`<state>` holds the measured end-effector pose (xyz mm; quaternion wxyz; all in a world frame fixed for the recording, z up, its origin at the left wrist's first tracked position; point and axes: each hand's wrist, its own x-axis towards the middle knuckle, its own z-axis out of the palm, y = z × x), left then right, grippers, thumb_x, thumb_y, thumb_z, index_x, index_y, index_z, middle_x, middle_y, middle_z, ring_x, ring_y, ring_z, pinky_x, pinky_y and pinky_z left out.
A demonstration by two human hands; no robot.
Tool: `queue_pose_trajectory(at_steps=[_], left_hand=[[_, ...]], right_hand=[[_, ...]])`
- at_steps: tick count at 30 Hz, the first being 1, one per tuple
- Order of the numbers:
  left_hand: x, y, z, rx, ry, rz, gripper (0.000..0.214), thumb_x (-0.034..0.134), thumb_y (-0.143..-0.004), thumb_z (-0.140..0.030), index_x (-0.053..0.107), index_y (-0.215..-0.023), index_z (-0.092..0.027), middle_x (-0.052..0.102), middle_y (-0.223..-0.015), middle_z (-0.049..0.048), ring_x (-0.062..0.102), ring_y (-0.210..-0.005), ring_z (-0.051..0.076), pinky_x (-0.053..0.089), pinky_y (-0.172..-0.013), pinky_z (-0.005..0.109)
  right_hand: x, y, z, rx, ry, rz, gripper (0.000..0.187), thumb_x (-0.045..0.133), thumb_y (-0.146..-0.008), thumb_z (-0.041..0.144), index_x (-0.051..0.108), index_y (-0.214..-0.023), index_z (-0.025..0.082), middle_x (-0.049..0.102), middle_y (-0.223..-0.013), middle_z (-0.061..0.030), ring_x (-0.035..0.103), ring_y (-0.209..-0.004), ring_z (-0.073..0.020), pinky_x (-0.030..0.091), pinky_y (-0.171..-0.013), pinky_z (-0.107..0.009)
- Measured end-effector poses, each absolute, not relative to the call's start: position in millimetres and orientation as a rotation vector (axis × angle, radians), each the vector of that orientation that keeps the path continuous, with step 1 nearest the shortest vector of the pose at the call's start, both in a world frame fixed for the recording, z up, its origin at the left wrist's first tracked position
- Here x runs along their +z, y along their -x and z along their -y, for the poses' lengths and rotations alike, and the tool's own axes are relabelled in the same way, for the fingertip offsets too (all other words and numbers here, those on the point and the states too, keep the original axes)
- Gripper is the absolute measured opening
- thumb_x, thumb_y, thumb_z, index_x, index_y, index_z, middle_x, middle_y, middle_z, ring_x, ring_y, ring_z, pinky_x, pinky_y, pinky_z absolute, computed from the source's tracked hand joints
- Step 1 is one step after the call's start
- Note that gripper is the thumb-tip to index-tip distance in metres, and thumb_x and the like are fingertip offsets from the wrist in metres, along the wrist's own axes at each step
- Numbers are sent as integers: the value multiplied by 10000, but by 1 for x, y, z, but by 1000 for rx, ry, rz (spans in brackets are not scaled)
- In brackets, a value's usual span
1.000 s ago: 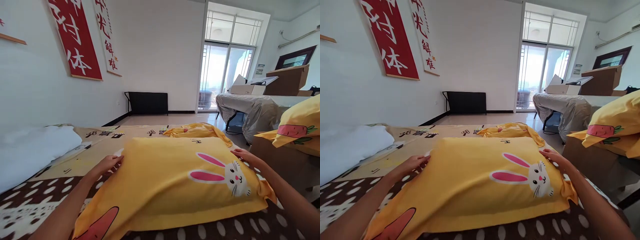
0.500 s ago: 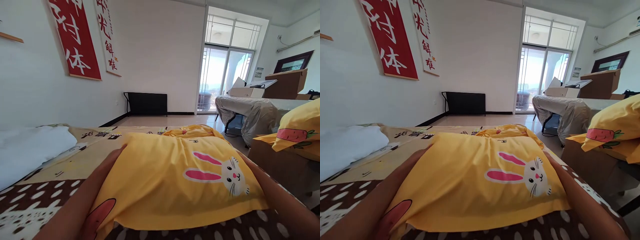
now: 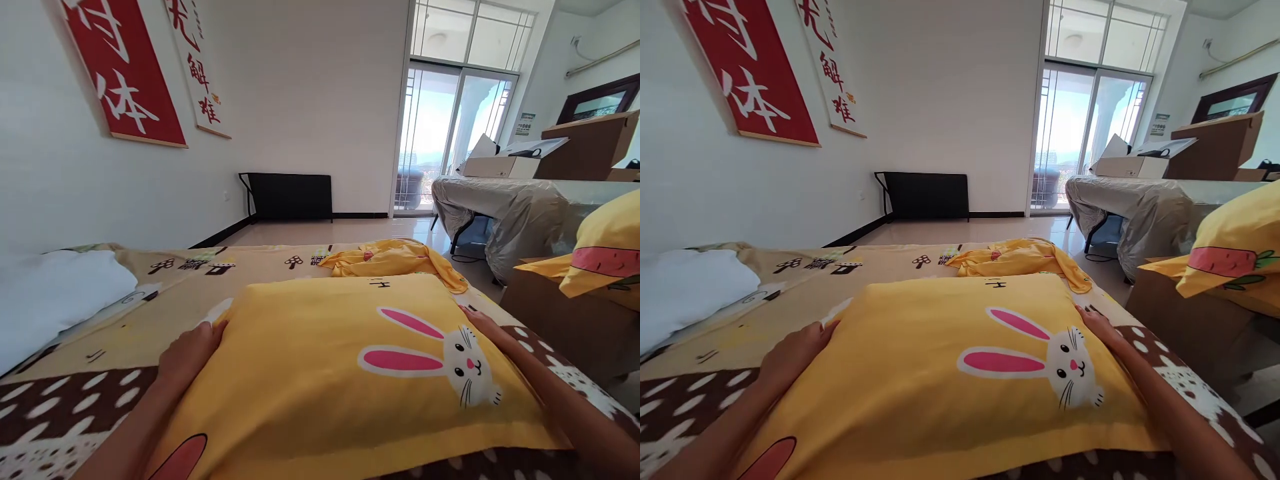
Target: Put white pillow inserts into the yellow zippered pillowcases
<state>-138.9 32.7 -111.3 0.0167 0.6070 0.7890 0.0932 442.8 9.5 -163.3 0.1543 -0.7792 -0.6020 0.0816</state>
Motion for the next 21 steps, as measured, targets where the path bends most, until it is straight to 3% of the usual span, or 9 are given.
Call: queue_pose_trajectory(at_steps=[3, 5, 9, 15, 21], left_hand=[[-69, 120, -34, 163, -2037, -2502, 385, 243, -858, -281, 520, -1040, -87, 575, -1167, 265, 569, -1052, 394, 447, -802, 507], [-41, 86, -44, 99, -2199, -2414, 357, 282, -843, -225, 528, -1072, -105, 583, -1180, 221, 551, -1095, 348, 412, -889, 486], [-11, -15, -83, 71, -2440, -2153, 315, 386, -810, -192, 589, -1050, -180, 629, -1175, 137, 567, -1100, 269, 382, -957, 413], [-59, -80, -120, 133, -2468, -1896, 405, 350, -871, -324, 618, -1112, -142, 648, -1163, 166, 592, -1086, 286, 416, -936, 406], [-95, -16, -113, 268, -2433, -1731, 547, 243, -889, -491, 556, -1261, -242, 569, -1320, 32, 517, -1211, 235, 360, -1029, 349]], right_hand=[[-125, -434, -17, 102, 2331, 1733, 392, 449, -835, 330, 645, -1053, 69, 636, -1077, -244, 618, -1004, -354, 464, -842, -440], [-94, -404, -30, -48, 2298, 1807, 446, 438, -847, 329, 576, -1153, 35, 578, -1159, -279, 570, -1070, -386, 423, -871, -484], [-48, -299, -71, -91, 2045, 2087, 398, 404, -876, 377, 572, -1167, 164, 603, -1205, -147, 536, -1141, -299, 364, -955, -414], [-76, -211, -105, 70, 1879, 2291, 432, 306, -923, 420, 611, -1100, 171, 660, -1125, -129, 587, -1069, -258, 351, -962, -413], [-106, -257, -113, 305, 1807, 2343, 499, 236, -938, 498, 608, -1156, 248, 620, -1237, -58, 546, -1152, -239, 352, -991, -388]])
